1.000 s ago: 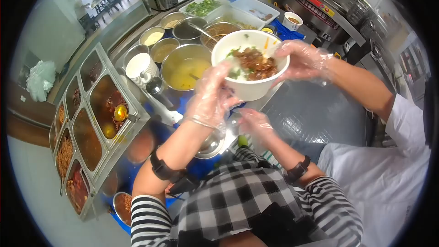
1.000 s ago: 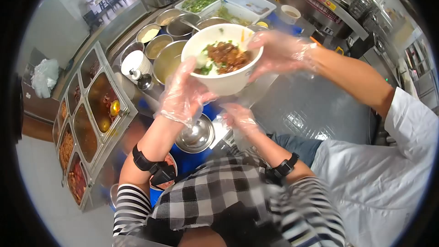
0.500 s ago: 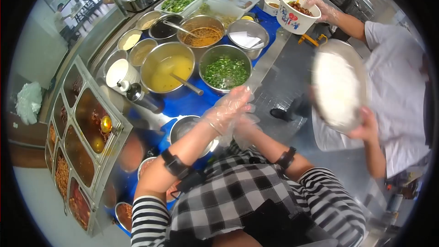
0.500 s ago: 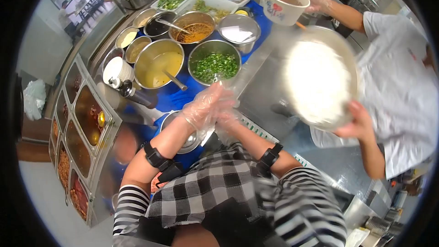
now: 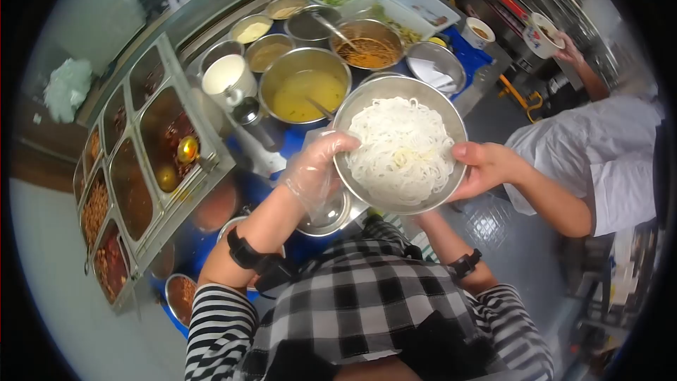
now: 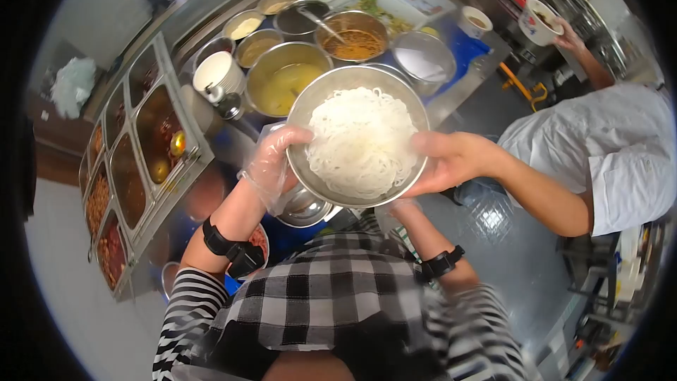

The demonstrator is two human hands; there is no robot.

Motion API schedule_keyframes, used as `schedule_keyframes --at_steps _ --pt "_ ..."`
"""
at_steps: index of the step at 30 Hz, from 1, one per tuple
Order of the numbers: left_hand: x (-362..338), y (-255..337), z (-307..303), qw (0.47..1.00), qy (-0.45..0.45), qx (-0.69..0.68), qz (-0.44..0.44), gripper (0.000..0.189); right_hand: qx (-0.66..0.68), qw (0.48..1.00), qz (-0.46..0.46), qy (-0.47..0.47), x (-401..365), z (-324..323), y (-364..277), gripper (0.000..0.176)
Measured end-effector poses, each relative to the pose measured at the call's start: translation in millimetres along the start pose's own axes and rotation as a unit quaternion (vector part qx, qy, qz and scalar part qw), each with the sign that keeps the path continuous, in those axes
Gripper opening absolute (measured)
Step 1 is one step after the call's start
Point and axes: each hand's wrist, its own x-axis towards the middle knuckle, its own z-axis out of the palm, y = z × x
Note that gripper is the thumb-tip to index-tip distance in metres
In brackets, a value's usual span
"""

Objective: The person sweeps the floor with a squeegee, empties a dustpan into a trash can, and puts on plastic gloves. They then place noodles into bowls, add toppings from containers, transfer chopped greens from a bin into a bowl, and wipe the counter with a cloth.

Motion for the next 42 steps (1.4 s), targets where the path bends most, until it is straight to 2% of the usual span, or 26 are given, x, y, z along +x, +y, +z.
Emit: schedule_keyframes --at_steps 7,9,11,13,15,16,18,19,21,22,23,25,26,28,29,31,32,33,35,38,39,41,42 --pt "-62 8 -18 0.984 0.113 -0.056 0.125 0.055 -0.047 0.998 -0.045 -0.023 13 24 -19 0.025" --pt "-78 6 -21 0.97 0.17 -0.022 0.174 0.054 -0.059 0.996 -0.063 -0.028 11 29 -28 0.025" --pt "-100 6 -30 0.963 0.202 -0.043 0.172 0.053 -0.072 0.993 -0.083 -0.04 6 36 -42 0.025" --pt "-132 14 -21 0.965 0.227 -0.021 0.132 0.064 -0.082 0.989 -0.103 -0.065 8 50 -62 0.025" --pt "-155 2 -36 0.96 0.237 -0.027 0.145 0.064 -0.096 0.99 -0.098 -0.005 0 60 -84 0.02" --pt "-167 -2 -40 0.96 0.23 -0.039 0.154 0.065 -0.102 0.989 -0.1 -0.023 -3 69 -90 0.02" --pt "-187 -17 -61 0.953 0.232 -0.06 0.184 0.065 -0.051 0.969 -0.227 -0.085 -8 92 -105 0.016" --pt "-201 -21 -60 0.949 0.241 -0.063 0.195 0.065 -0.052 0.967 -0.228 -0.1 -14 105 -113 0.016" --pt "-225 -28 -60 0.889 0.383 -0.066 0.242 0.053 -0.159 0.899 -0.367 -0.177 -25 134 -129 0.019" --pt "-237 -28 -55 0.878 0.397 -0.078 0.257 0.053 -0.24 0.87 -0.383 -0.197 -26 146 -135 0.028" --pt "-248 -33 -59 0.872 0.403 -0.084 0.264 0.053 -0.241 0.866 -0.385 -0.209 -33 163 -145 0.028" --pt "-272 -47 -72 0.845 0.453 -0.06 0.276 0.053 -0.347 0.806 -0.405 -0.256 -52 203 -166 0.033" --pt "-280 -57 -80 0.837 0.466 -0.074 0.278 0.053 -0.347 0.803 -0.405 -0.264 -48 211 -167 0.033" --pt "-301 -71 -92 0.818 0.477 -0.097 0.306 0.054 -0.526 0.707 -0.43 -0.193 -43 237 -165 0.042" --pt "-309 -76 -95 0.801 0.486 -0.116 0.33 0.054 -0.526 0.705 -0.434 -0.195 -34 248 -163 0.042" --pt "-324 -81 -97 0.787 0.496 -0.111 0.349 0.056 -0.402 0.726 -0.495 -0.256 -19 271 -166 0.042" --pt "-331 -86 -101 0.776 0.495 -0.13 0.368 0.057 -0.334 0.822 -0.399 -0.233 -22 288 -170 0.033" --pt "-336 -90 -103 0.765 0.494 -0.149 0.385 0.058 -0.334 0.819 -0.402 -0.237 -18 302 -176 0.033" --pt "-347 -91 -107 0.76 0.495 -0.16 0.389 0.06 -0.124 0.926 -0.231 -0.273 -8 337 -190 0.026" --pt "-360 -91 -109 0.747 0.487 -0.162 0.423 0.065 -0.247 0.893 -0.274 -0.259 59 363 -199 0.026" --pt "-365 -91 -107 0.742 0.489 -0.161 0.43 0.065 -0.322 0.856 -0.321 -0.247 51 366 -206 0.026" --pt "-372 -91 -104 0.72 0.527 -0.183 0.414 0.066 -0.364 0.783 -0.414 -0.287 18 356 -215 0.019" --pt "-372 -89 -102 0.682 0.556 -0.2 0.431 0.061 -0.397 0.696 -0.479 -0.358 5 350 -219 0.014"
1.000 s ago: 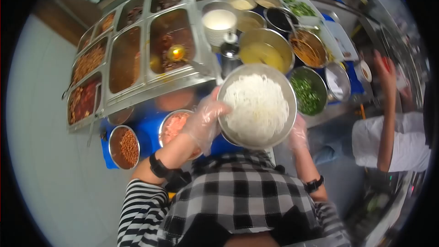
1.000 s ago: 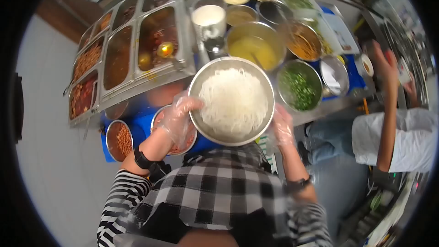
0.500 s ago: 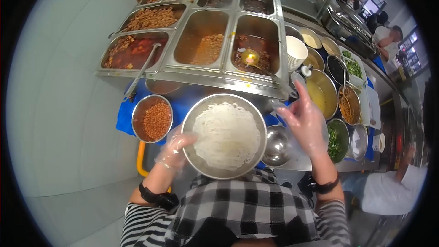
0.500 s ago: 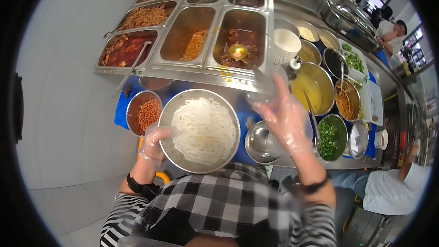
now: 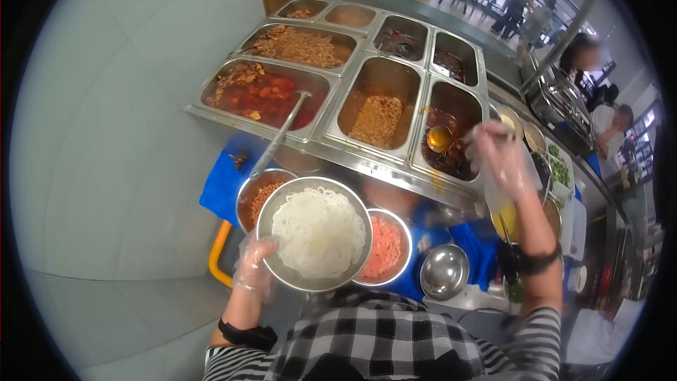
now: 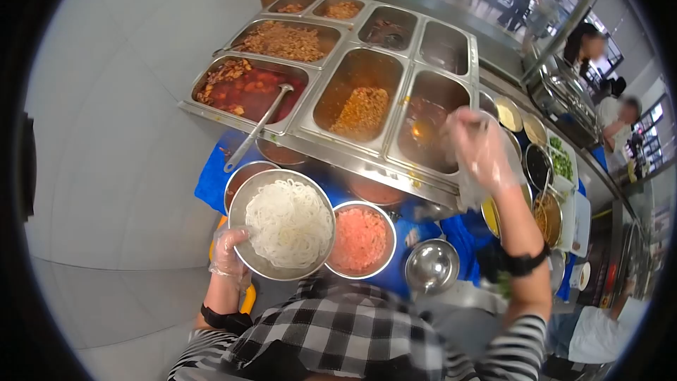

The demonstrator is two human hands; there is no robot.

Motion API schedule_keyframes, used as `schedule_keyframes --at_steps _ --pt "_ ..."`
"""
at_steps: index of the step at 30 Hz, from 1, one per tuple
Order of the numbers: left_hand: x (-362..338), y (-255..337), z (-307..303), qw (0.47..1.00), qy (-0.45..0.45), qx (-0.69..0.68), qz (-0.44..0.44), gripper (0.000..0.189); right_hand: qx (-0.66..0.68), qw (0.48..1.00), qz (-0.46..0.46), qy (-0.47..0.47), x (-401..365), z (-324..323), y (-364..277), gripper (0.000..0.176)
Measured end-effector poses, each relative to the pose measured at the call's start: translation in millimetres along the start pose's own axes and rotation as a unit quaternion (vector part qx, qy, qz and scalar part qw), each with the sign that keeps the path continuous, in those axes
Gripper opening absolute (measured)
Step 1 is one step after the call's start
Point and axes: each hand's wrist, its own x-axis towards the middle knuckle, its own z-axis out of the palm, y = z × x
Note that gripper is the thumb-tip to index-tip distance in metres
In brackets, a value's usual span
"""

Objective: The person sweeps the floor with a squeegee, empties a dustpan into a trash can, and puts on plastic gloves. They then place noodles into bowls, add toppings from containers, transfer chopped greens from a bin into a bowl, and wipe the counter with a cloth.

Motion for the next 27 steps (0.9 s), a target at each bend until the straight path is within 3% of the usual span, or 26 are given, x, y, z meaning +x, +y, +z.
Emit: schedule_keyframes --at_steps 1,2,4,5,7,8,11,13,15,17,20,22,25,27 --pt "0 3 -2 1.0 0.004 -0.004 0.004 0.061 -0.047 0.991 -0.101 -0.071 -5 -7 -10 0.01" --pt "-1 7 -6 1.0 0.008 -0.017 0.004 0.059 -0.046 0.991 -0.105 -0.075 -8 -13 -23 0.01" --pt "-10 21 -13 0.999 0.03 -0.02 -0.028 0.062 -0.285 0.924 -0.235 -0.099 -12 -25 -45 0.012" --pt "-18 30 -7 0.996 0.08 -0.041 -0.025 0.059 -0.281 0.923 -0.24 -0.105 -8 -31 -46 0.012" --pt "-30 50 2 0.993 0.097 -0.067 0.019 0.056 -0.117 0.97 -0.212 -0.006 4 -42 -45 0.018" --pt "-32 62 7 0.993 0.097 -0.067 0.024 0.056 0.068 0.995 -0.074 0.006 10 -42 -45 0.019" --pt "-23 103 23 0.993 0.037 -0.086 0.076 0.053 0.144 0.988 -0.019 0.05 56 -43 -41 0.025" --pt "-3 129 32 0.989 -0.004 -0.091 0.118 0.05 0.149 0.987 -0.033 0.046 101 -25 -40 0.027" --pt "32 149 31 0.989 -0.029 -0.065 0.132 0.049 0.24 0.968 -0.073 0.022 141 6 -56 0.026" --pt "74 169 34 0.987 -0.061 -0.039 0.144 0.049 0.05 0.983 -0.179 0.011 202 37 -38 0.025" --pt "131 178 52 0.985 -0.111 -0.028 0.128 0.049 0.109 0.988 -0.112 -0.012 253 81 -47 0.024" --pt "159 183 62 0.987 -0.132 -0.032 0.084 0.051 -0.065 0.995 -0.073 -0.005 289 107 -43 0.025" --pt "195 193 61 0.987 -0.154 0.013 0.033 0.054 -0.175 0.978 -0.115 0.002 329 145 -20 0.029" --pt "203 200 69 0.983 -0.18 0.016 0.024 0.056 -0.145 0.987 -0.065 0.007 337 164 -12 0.034"
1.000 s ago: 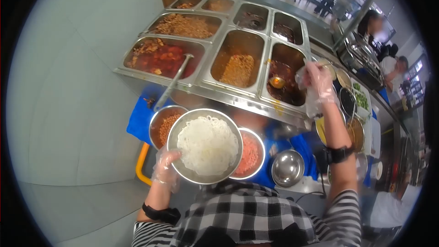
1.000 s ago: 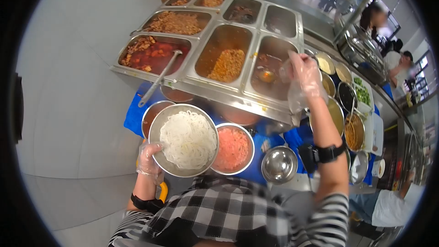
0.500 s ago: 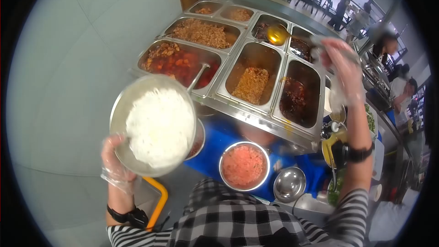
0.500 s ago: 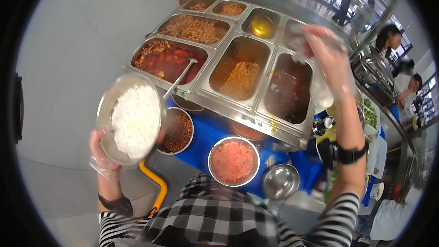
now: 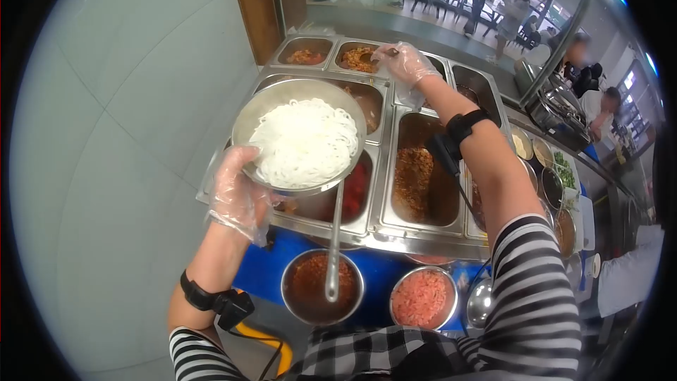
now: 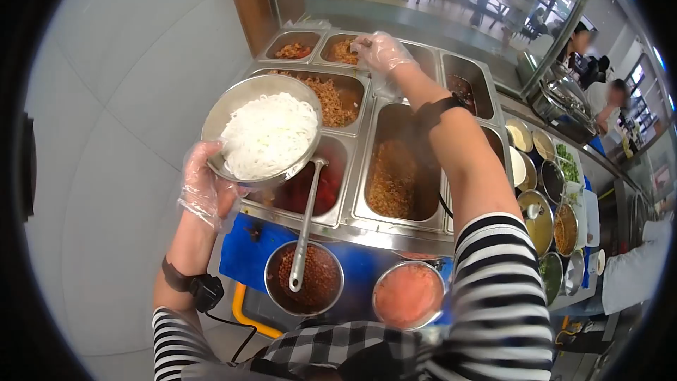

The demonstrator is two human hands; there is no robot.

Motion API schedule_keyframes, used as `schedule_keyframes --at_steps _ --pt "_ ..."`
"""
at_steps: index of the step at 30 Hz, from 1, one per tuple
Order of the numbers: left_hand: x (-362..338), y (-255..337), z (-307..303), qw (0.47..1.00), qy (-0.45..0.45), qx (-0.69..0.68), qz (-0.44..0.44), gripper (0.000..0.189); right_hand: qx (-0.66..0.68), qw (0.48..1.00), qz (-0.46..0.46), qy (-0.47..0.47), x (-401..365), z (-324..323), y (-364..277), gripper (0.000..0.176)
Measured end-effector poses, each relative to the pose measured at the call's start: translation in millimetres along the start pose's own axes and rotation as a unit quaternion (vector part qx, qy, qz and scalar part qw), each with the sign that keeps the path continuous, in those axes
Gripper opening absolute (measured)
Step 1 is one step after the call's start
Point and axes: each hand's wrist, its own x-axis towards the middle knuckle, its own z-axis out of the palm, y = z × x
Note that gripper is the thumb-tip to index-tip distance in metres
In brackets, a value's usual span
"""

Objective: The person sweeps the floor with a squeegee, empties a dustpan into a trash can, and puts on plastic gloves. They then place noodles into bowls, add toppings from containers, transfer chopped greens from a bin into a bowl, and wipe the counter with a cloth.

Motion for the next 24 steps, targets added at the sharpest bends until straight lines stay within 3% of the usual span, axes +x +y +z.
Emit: schedule_keyframes --at_steps 2,4,5,7,8,11,12,14,18,20,24 --pt "9 5 1 1.0 -0.004 0.008 -0.016 0.058 0.033 0.998 0.051 -0.005 2 9 1 0.039" --pt "20 8 -2 1.0 -0.007 0.002 -0.022 0.058 0.183 0.97 0.151 -0.043 2 -2 -8 0.05" --pt "25 9 -3 1.0 -0.01 -0.004 -0.027 0.059 0.183 0.97 0.154 -0.042 3 -4 -9 0.05" --pt "35 9 -7 1.0 -0.006 0.001 -0.027 0.058 0.302 0.928 0.213 0.048 7 -10 3 0.051" --pt "41 9 -8 1.0 0.0 0.006 -0.025 0.057 0.3 0.928 0.214 0.049 9 -11 12 0.051" --pt "52 10 -8 0.999 -0.021 -0.001 -0.036 0.057 0.433 0.844 0.283 0.142 12 1 52 0.049" --pt "56 10 -8 0.999 -0.023 -0.001 -0.036 0.057 0.433 0.844 0.283 0.144 9 -1 54 0.049" --pt "63 8 -6 0.999 -0.019 0.001 -0.041 0.057 0.523 0.791 0.271 0.162 0 -1 58 0.047" --pt "75 4 6 0.998 -0.021 -0.011 -0.054 0.057 0.502 0.8 0.277 0.178 4 -7 50 0.047" --pt "80 2 11 0.998 -0.027 -0.011 -0.06 0.063 0.428 0.859 0.214 0.182 11 -4 48 0.045" --pt "87 -1 15 0.998 -0.038 0.0 -0.055 0.063 0.389 0.889 0.192 0.146 5 -19 12 0.045"
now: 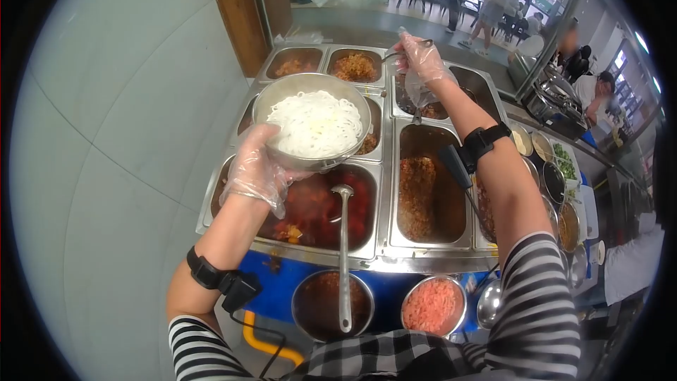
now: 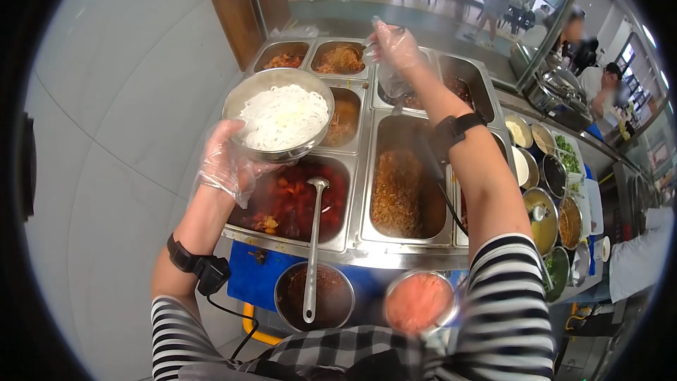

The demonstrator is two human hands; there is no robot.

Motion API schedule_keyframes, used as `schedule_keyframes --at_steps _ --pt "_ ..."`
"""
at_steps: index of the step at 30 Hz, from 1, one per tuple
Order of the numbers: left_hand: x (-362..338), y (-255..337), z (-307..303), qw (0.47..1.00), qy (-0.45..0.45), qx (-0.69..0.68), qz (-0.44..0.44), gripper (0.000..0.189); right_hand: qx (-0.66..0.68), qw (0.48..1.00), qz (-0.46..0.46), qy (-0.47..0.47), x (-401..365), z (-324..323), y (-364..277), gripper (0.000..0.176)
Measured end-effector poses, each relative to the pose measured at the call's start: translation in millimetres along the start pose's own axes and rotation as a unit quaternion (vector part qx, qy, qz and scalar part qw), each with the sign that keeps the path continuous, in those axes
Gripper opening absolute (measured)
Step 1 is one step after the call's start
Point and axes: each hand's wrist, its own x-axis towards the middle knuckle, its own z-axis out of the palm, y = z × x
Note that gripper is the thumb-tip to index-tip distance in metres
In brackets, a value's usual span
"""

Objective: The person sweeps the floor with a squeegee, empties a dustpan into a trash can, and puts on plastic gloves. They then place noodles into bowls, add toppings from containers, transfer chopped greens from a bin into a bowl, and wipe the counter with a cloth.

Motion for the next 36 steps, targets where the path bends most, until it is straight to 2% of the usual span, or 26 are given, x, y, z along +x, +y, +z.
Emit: schedule_keyframes --at_steps 5,9,11,15,17,18,20,21,24,26,27,28,30,31,32,34,36 --pt "-2 2 4 1.0 -0.009 0.005 -0.005 0.063 -0.033 0.997 -0.001 -0.063 -6 -5 -2 0.043" --pt "-1 5 -2 1.0 -0.01 0.014 -0.004 0.063 -0.025 0.997 -0.041 -0.053 -8 -7 -2 0.044" --pt "1 5 -5 1.0 -0.025 0.018 0.0 0.063 -0.048 0.995 0.008 -0.085 -13 -11 -7 0.045" --pt "8 3 -5 0.999 -0.005 0.033 0.007 0.064 -0.011 0.998 0.042 -0.053 1 -21 17 0.043" --pt "16 0 -7 1.0 -0.008 0.014 -0.005 0.064 0.211 0.962 0.166 0.052 -2 -22 19 0.039" --pt "20 0 -7 1.0 -0.008 0.014 -0.004 0.064 0.211 0.962 0.166 0.052 -3 -22 16 0.039" --pt "29 -2 -3 1.0 0.009 -0.002 -0.022 0.065 0.352 0.89 0.26 0.129 -4 -21 8 0.035" --pt "34 -4 -1 1.0 0.008 -0.003 -0.022 0.065 0.352 0.89 0.259 0.129 -3 -22 7 0.035" --pt "51 -8 8 0.999 0.013 -0.012 -0.029 0.064 0.353 0.905 0.214 0.1 2 -30 5 0.033" --pt "61 -13 17 0.998 0.067 -0.008 -0.006 0.061 0.282 0.956 0.077 0.018 5 -39 6 0.032" --pt "68 -14 18 0.998 0.05 -0.022 -0.009 0.059 0.282 0.957 0.065 0.002 -5 -40 -12 0.033" --pt "76 -16 16 0.998 0.052 -0.024 -0.005 0.059 0.281 0.957 0.064 -0.003 -9 -39 -23 0.033" --pt "88 -20 15 0.997 0.08 -0.01 0.003 0.059 0.171 0.985 -0.007 0.018 -20 -37 -46 0.034" --pt "89 -21 17 0.996 0.085 -0.013 -0.009 0.052 0.102 0.994 0.014 0.032 -38 -34 -69 0.032" --pt "92 -22 17 0.996 0.086 -0.015 -0.007 0.052 0.102 0.994 0.012 0.029 -52 -31 -78 0.032" --pt "95 -25 15 0.998 0.05 -0.025 0.001 0.052 0.054 0.996 -0.051 -0.057 -81 -27 -87 0.033" --pt "96 -24 12 0.999 0.018 -0.045 -0.006 0.052 -0.028 0.975 -0.103 -0.194 -117 -25 -90 0.022"
